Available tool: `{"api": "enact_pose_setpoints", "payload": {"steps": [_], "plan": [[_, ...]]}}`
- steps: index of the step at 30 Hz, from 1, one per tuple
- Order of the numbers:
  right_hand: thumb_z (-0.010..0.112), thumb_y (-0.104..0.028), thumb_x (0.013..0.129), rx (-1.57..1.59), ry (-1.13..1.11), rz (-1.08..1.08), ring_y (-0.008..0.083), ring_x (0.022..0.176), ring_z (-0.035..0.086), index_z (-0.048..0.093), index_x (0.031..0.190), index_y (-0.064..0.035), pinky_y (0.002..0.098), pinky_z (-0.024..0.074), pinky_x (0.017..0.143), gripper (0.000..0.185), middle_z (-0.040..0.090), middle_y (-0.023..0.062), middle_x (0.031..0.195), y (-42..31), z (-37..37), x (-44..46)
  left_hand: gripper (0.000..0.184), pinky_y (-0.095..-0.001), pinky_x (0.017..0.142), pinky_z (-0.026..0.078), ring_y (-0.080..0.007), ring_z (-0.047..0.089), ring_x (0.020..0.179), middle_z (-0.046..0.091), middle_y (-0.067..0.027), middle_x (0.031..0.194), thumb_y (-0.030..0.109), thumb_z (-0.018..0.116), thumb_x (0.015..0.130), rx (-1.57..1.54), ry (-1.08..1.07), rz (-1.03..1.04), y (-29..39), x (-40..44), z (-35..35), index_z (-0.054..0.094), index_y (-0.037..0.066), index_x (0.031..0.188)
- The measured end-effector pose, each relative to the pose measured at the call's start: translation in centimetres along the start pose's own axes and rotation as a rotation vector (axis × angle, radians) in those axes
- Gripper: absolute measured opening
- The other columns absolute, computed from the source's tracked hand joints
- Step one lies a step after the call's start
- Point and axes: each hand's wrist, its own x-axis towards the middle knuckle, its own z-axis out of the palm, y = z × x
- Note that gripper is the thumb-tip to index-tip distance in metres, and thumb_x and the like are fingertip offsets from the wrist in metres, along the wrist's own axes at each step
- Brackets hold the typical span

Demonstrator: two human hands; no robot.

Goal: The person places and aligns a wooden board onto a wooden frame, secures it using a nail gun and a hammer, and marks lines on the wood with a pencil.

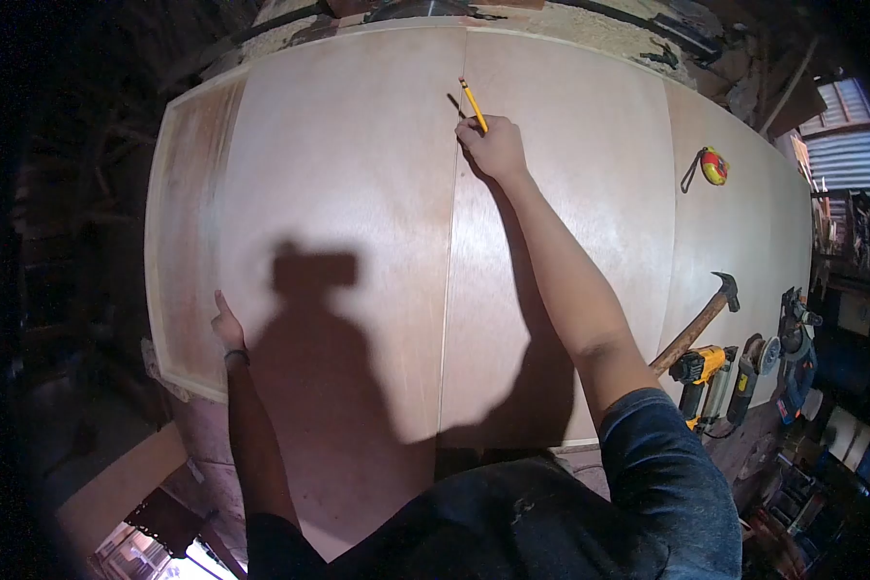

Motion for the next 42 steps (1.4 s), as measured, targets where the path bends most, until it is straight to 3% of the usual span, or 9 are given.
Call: {"api": "enact_pose_setpoints", "payload": {"steps": [4, 7, 10, 15, 16, 23, 30, 36, 42], "plan": [[0.062, -0.024, 0.093, -0.398, 0.129, -0.172, 0.0471, 0.086, 0.069, 0.071, 0.102, -0.0006, 0.0544, 0.0545, 0.079, 0.027, 0.072, 0.0269, 0.089, 0.4, 1.3, 0.9, 0.106, -0.0535, 0.090, 0.051, -0.0436, 0.072, 0.097, 0.074, -0.0309, 0.098, 0.088, 0.035, 0.092, 0.032, 0.023, -0.020, -0.7, 0.7, 0.6, 0.078, -0.009, 0.097], [0.064, -0.026, 0.093, -0.380, 0.195, -0.129, 0.0443, 0.083, 0.070, 0.070, 0.105, 0.0001, 0.0507, 0.0553, 0.077, 0.029, 0.072, 0.0252, 0.087, 0.9, 1.5, 1.4, 0.104, -0.0536, 0.086, 0.053, -0.0423, 0.073, 0.092, 0.075, -0.0289, 0.094, 0.087, 0.036, 0.093, 0.036, 0.047, 0.013, -0.5, 0.6, 0.4, 0.079, -0.007, 0.092], [0.067, -0.027, 0.092, 0.022, 0.183, -0.141, 0.0424, 0.080, 0.071, 0.070, 0.107, 0.0012, 0.0471, 0.0556, 0.075, 0.032, 0.072, 0.0255, 0.085, 1.5, 0.8, 1.9, 0.100, -0.0538, 0.080, 0.055, -0.0426, 0.074, 0.086, 0.075, -0.0277, 0.090, 0.084, 0.037, 0.094, -0.047, 0.058, 0.020, 0.0, -0.1, 0.3, 0.080, -0.006, 0.089], [0.069, -0.027, 0.092, -0.135, 0.275, -0.285, 0.0379, 0.082, 0.071, 0.073, 0.117, -0.0058, 0.0459, 0.0554, 0.072, 0.033, 0.073, 0.0168, 0.085, -0.5, 2.1, -0.5, 0.093, -0.0535, 0.078, 0.057, -0.0441, 0.074, 0.084, 0.075, -0.0282, 0.089, 0.076, 0.037, 0.099, 0.075, 0.232, 0.178, 0.6, -2.5, -0.4, 0.079, -0.007, 0.092], [0.072, -0.024, 0.090, -0.400, 0.300, -0.274, 0.0344, 0.081, 0.071, 0.075, 0.115, -0.0122, 0.0447, 0.0561, 0.071, 0.028, 0.071, 0.0101, 0.091, -0.3, 2.6, -0.8, 0.092, -0.0535, 0.078, 0.058, -0.0445, 0.074, 0.084, 0.075, -0.0282, 0.088, 0.075, 0.038, 0.100, 0.096, 0.246, 0.186, 0.8, -2.8, -0.7, 0.079, -0.007, 0.092], [0.074, -0.020, 0.086, -0.639, 0.405, -0.456, 0.0226, 0.092, 0.067, 0.075, 0.100, -0.0156, 0.0397, 0.0593, 0.071, 0.015, 0.064, 0.0024, 0.110, -0.5, 3.8, -1.5, 0.087, -0.0516, 0.074, 0.059, -0.0428, 0.075, 0.081, 0.076, -0.0256, 0.087, 0.071, 0.039, 0.102, -0.119, 0.202, 0.190, 1.9, -4.1, -0.3, 0.080, -0.006, 0.093], [0.071, -0.031, 0.090, -0.804, 0.271, -0.320, 0.0289, 0.093, 0.068, 0.061, 0.133, -0.0148, 0.0411, 0.0613, 0.074, 0.047, 0.055, 0.0051, 0.154, -1.4, 3.6, -1.1, 0.087, -0.0510, 0.078, 0.060, -0.0422, 0.076, 0.084, 0.077, -0.0243, 0.088, 0.069, 0.039, 0.103, -0.011, 0.163, 0.188, 1.9, -4.5, -0.9, 0.080, -0.007, 0.095], [0.065, -0.039, 0.091, -0.784, 0.174, -0.246, 0.0342, 0.092, 0.069, 0.055, 0.144, -0.0206, 0.0478, 0.0610, 0.080, 0.058, 0.056, 0.0035, 0.153, -1.9, 3.5, 2.4, 0.088, -0.0517, 0.088, 0.058, -0.0437, 0.075, 0.093, 0.077, -0.0250, 0.092, 0.068, 0.033, 0.104, 0.189, 0.174, 0.282, -1.3, -1.9, 0.6, 0.080, -0.006, 0.098], [0.058, -0.040, 0.094, -0.884, 0.340, -0.409, 0.0375, 0.094, 0.070, 0.059, 0.136, -0.0138, 0.0479, 0.0607, 0.081, 0.050, 0.056, 0.0048, 0.150, -2.1, 3.5, 12.1, 0.082, -0.0538, 0.089, 0.056, -0.0457, 0.073, 0.092, 0.076, -0.0263, 0.100, 0.066, 0.032, 0.106, 0.155, 0.108, 0.135, 0.7, -2.9, -0.9, 0.079, -0.001, 0.104]]}}
